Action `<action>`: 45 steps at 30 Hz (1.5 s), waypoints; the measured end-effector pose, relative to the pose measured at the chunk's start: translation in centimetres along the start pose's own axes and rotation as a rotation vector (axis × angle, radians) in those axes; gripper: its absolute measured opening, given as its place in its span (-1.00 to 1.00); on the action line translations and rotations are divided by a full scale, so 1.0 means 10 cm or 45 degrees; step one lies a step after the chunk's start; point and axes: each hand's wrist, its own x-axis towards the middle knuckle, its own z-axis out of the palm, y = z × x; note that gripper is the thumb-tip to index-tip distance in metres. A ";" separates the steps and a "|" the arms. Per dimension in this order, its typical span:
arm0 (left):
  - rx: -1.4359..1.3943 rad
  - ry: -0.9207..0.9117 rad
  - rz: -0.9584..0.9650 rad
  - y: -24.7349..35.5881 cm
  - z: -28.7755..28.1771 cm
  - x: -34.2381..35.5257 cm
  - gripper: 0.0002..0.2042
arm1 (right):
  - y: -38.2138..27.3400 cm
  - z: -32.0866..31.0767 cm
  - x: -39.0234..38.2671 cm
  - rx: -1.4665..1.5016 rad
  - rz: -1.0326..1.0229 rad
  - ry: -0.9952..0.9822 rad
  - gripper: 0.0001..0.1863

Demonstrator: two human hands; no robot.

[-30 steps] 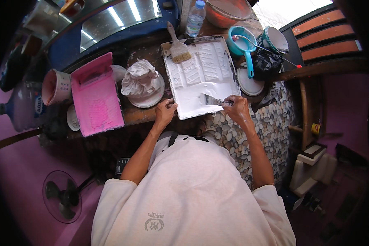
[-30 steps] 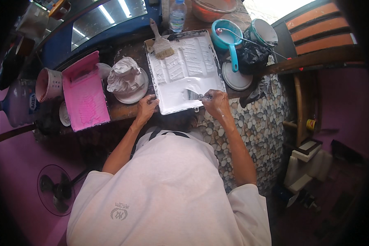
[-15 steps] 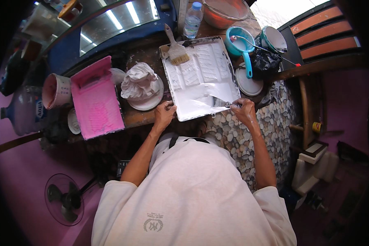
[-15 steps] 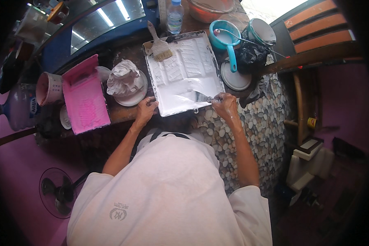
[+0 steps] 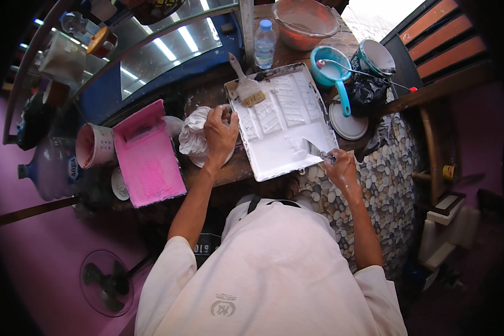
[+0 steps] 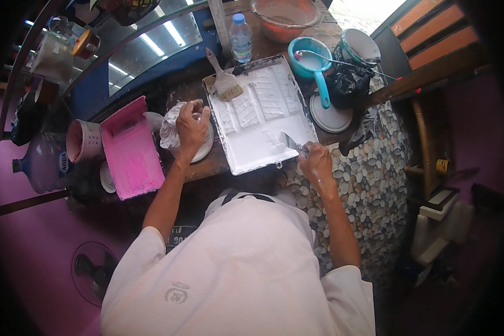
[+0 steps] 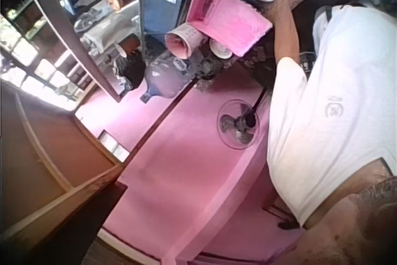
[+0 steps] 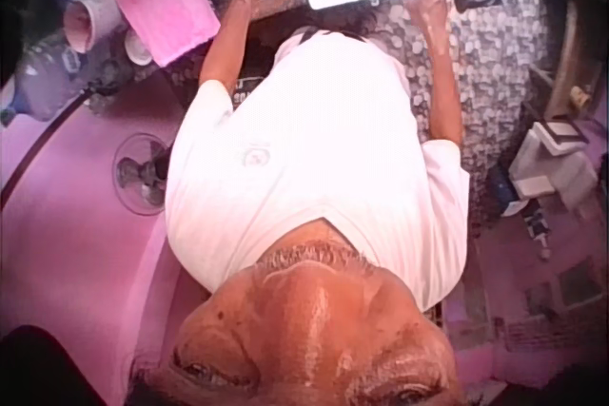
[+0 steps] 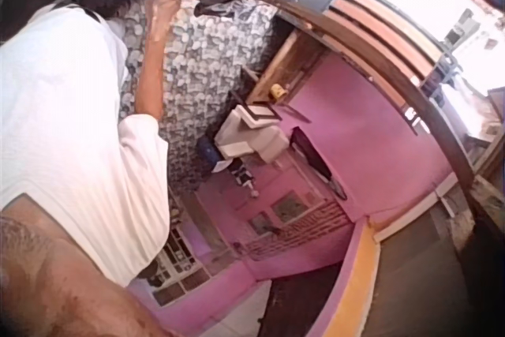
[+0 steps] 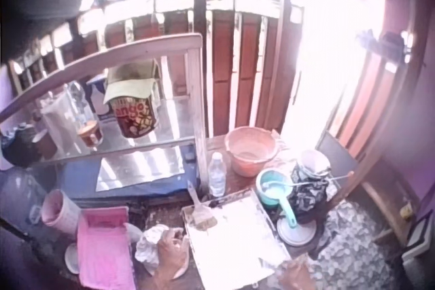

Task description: The person scrapes white paint from a tray using a palette knife and uses a rag to wipe paint from their hands and the tool.

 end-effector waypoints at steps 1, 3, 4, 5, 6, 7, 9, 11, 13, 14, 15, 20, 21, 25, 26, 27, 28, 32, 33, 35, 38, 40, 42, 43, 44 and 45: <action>0.092 0.019 0.032 -0.11 0.02 0.27 -0.70 | -0.01 -0.01 0.00 0.009 -0.001 0.005 -0.74; 0.134 0.003 0.078 -0.46 0.17 0.78 -0.54 | -0.05 -0.05 0.01 0.027 0.103 -0.057 -0.71; 0.212 -0.087 0.069 -0.56 0.24 1.00 -0.44 | -0.03 -0.05 0.00 0.036 0.117 -0.039 -0.71; 0.286 -0.184 0.060 -0.64 0.32 1.17 -0.34 | 0.00 -0.04 -0.02 0.001 0.161 -0.046 -0.70; 0.284 -0.200 0.081 -0.77 0.39 1.32 -0.34 | 0.01 -0.03 -0.04 -0.034 0.202 -0.058 -0.70; 0.352 -0.375 -0.026 -0.91 0.47 1.45 -0.25 | 0.03 -0.02 -0.05 -0.026 0.224 -0.045 -0.70; 0.409 -0.596 -0.099 -1.02 0.60 1.63 -0.15 | 0.07 0.01 -0.13 -0.097 0.168 -0.021 -0.72; 0.124 -1.030 -0.408 -1.00 0.73 1.73 -0.06 | 0.14 0.02 -0.18 -0.057 0.232 -0.041 -0.73; 0.126 -0.995 -0.419 -0.98 0.85 1.74 -0.08 | 0.11 0.03 -0.21 -0.072 0.228 0.026 -0.73; 0.114 -1.018 -0.431 -1.06 0.85 1.78 -0.11 | 0.03 0.00 -0.20 -0.055 0.266 0.004 -0.74; 0.099 -1.047 -0.440 -1.06 0.89 1.80 -0.14 | 0.02 0.00 -0.21 -0.056 0.289 0.004 -0.74; 0.179 -1.197 -0.267 -1.14 0.93 1.87 -0.27 | 0.11 -0.01 -0.18 -0.013 0.336 -0.028 -0.77; 0.193 -1.217 -0.260 -1.14 0.92 1.88 -0.27 | 0.10 0.01 -0.17 0.019 0.349 -0.055 -0.78; -0.008 -1.298 -0.189 -1.12 0.87 1.93 -0.36 | 0.04 0.01 -0.20 0.083 0.415 -0.014 -0.77; 0.027 -1.310 -0.091 -1.10 0.87 1.93 -0.39 | 0.00 0.02 -0.20 0.055 0.414 0.042 -0.76; 0.028 -1.318 -0.083 -1.11 0.88 1.93 -0.39 | -0.02 0.04 -0.21 0.056 0.423 0.048 -0.76; -0.030 -1.318 -0.095 -1.13 0.89 1.92 -0.40 | -0.02 0.07 -0.23 0.085 0.473 0.051 -0.75; -0.159 -1.308 -0.099 -1.20 0.91 1.90 -0.45 | -0.14 0.15 -0.30 0.120 0.590 0.139 -0.70; -0.216 -1.293 -0.092 -1.22 0.93 1.91 -0.46 | -0.15 0.15 -0.32 0.122 0.590 0.187 -0.69; -0.212 -1.288 -0.101 -1.29 0.92 1.91 -0.48 | -0.19 0.20 -0.34 0.095 0.604 0.178 -0.70; -0.227 -1.185 -0.079 -1.25 0.93 1.84 -0.52 | -0.28 0.22 -0.39 0.110 0.644 0.140 -0.71; -0.215 -1.171 -0.140 -1.12 0.88 1.84 -0.54 | -0.33 0.23 -0.38 0.071 0.649 0.191 -0.71; -0.283 -1.163 -0.126 -1.15 0.87 1.81 -0.54 | -0.36 0.22 -0.37 0.073 0.646 0.198 -0.72; -0.344 -1.141 -0.110 -1.17 0.85 1.82 -0.54 | -0.38 0.22 -0.36 0.082 0.628 0.206 -0.72; -0.393 -1.163 -0.119 -1.21 0.84 1.82 -0.54 | -0.40 0.21 -0.37 0.017 0.567 0.283 -0.71; -0.399 -1.172 -0.114 -1.15 0.82 1.80 -0.54 | -0.43 0.18 -0.36 0.012 0.576 0.288 -0.71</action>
